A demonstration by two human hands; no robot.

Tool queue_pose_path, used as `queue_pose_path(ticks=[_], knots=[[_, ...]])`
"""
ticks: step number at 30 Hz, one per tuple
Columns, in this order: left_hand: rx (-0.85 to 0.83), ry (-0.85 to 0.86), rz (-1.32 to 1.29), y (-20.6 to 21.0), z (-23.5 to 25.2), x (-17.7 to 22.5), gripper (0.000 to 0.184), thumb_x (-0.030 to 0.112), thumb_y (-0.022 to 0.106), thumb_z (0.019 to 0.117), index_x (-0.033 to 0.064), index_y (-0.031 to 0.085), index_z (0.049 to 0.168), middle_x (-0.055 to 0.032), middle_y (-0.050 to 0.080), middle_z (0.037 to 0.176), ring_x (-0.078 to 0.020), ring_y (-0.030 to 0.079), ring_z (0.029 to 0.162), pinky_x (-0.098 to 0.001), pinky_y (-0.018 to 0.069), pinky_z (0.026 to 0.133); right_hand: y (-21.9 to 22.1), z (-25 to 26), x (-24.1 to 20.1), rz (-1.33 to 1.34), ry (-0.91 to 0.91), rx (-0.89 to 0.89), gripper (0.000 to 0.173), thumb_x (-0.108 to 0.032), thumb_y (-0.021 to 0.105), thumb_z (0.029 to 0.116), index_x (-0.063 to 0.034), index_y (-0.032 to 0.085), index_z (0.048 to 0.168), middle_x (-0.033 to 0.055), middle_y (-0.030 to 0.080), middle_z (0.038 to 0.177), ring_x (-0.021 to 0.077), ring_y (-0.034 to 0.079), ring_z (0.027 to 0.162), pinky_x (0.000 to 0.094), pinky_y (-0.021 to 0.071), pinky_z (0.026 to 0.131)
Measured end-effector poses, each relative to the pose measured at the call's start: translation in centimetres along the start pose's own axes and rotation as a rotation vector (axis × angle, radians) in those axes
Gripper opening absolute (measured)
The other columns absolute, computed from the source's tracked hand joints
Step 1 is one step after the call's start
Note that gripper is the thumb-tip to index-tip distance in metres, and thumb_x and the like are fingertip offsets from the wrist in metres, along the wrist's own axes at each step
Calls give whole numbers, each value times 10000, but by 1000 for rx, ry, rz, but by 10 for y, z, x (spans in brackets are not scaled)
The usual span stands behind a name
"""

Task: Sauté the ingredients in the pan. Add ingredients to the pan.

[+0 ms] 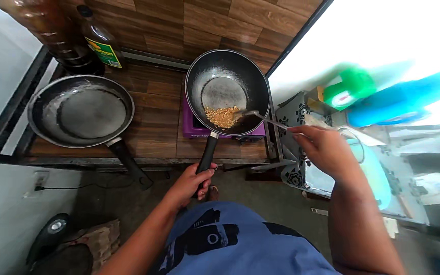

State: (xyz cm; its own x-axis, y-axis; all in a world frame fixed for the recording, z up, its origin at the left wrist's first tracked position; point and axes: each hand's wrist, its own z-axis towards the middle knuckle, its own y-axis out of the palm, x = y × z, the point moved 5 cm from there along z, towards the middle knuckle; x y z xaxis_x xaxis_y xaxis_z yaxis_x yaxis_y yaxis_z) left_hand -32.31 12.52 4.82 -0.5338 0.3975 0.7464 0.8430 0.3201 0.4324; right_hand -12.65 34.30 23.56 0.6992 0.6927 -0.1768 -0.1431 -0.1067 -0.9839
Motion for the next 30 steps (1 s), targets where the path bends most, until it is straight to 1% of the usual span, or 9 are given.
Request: queue_pose_path(ticks=[2, 4, 9, 13, 17, 18, 21, 26, 30], knots=[[-4, 1, -11, 0, 0, 0, 260, 153, 510, 1064, 70, 542, 1308, 34, 472, 625, -57, 472, 441, -199, 456, 423, -9, -3, -4, 44, -16, 45, 308, -290, 510, 1056, -158, 748, 1202, 95, 713, 930, 281, 664, 763, 570, 511, 659], [-10, -4, -12, 0, 0, 0, 258, 154, 511, 1064, 75, 538, 1308, 36, 470, 627, -56, 471, 441, -198, 455, 422, -11, -5, -11, 58, -48, 34, 321, -302, 502, 1047, -159, 752, 1188, 75, 714, 927, 251, 660, 758, 544, 515, 656], [-16, 7, -23, -1, 1, -2, 265, 150, 517, 1062, 71, 537, 1314, 37, 471, 626, -56, 474, 440, -195, 459, 424, 24, 19, -37, 77, -34, -103, 243, -217, 573, 1054, -136, 764, 1180, 132, 742, 993, 336, 707, 881, 616, 530, 755], [-24, 7, -31, -3, 1, -2, 254, 156, 521, 1065, 73, 541, 1304, 33, 469, 631, -59, 477, 447, -200, 464, 430, 18, 34, -35, 108, -17, -13, 244, -222, 555, 1068, -138, 746, 1194, 116, 732, 934, 298, 685, 784, 589, 529, 699], [-33, 2, -38, -3, 2, -4, 256, 155, 532, 1062, 75, 535, 1305, 34, 472, 633, -60, 482, 447, -200, 465, 428, -11, 16, -15, 109, -21, 5, 261, -262, 542, 1058, -149, 750, 1167, 54, 677, 790, 196, 596, 647, 490, 486, 604], [-34, 4, -40, -3, 2, -4, 256, 154, 534, 1061, 76, 534, 1304, 33, 474, 633, -61, 483, 447, -200, 465, 428, -13, 13, -10, 79, -8, -12, 270, -276, 539, 1050, -150, 753, 1154, 52, 677, 784, 199, 601, 655, 497, 484, 609], [-37, 9, -42, -4, 1, -4, 253, 156, 537, 1058, 80, 536, 1300, 36, 472, 634, -59, 481, 446, -199, 466, 430, 0, 16, -5, 35, 62, -63, 251, -241, 568, 1052, -118, 766, 1147, 139, 718, 862, 324, 668, 775, 615, 498, 702], [-39, 11, -27, -3, 1, -3, 257, 163, 532, 1060, 78, 535, 1303, 37, 470, 630, -62, 478, 445, -204, 464, 430, -2, 13, -3, 90, 48, 49, 287, -288, 534, 1053, -142, 759, 1158, 85, 696, 806, 239, 625, 676, 537, 492, 632], [-37, 12, -8, -3, 1, -3, 271, 158, 518, 1063, 75, 535, 1321, 40, 469, 620, -59, 477, 440, -203, 465, 429, -3, -1, -9, 102, -6, -73, 298, -295, 533, 1042, -133, 768, 1128, 77, 722, 856, 225, 654, 727, 529, 513, 670]])
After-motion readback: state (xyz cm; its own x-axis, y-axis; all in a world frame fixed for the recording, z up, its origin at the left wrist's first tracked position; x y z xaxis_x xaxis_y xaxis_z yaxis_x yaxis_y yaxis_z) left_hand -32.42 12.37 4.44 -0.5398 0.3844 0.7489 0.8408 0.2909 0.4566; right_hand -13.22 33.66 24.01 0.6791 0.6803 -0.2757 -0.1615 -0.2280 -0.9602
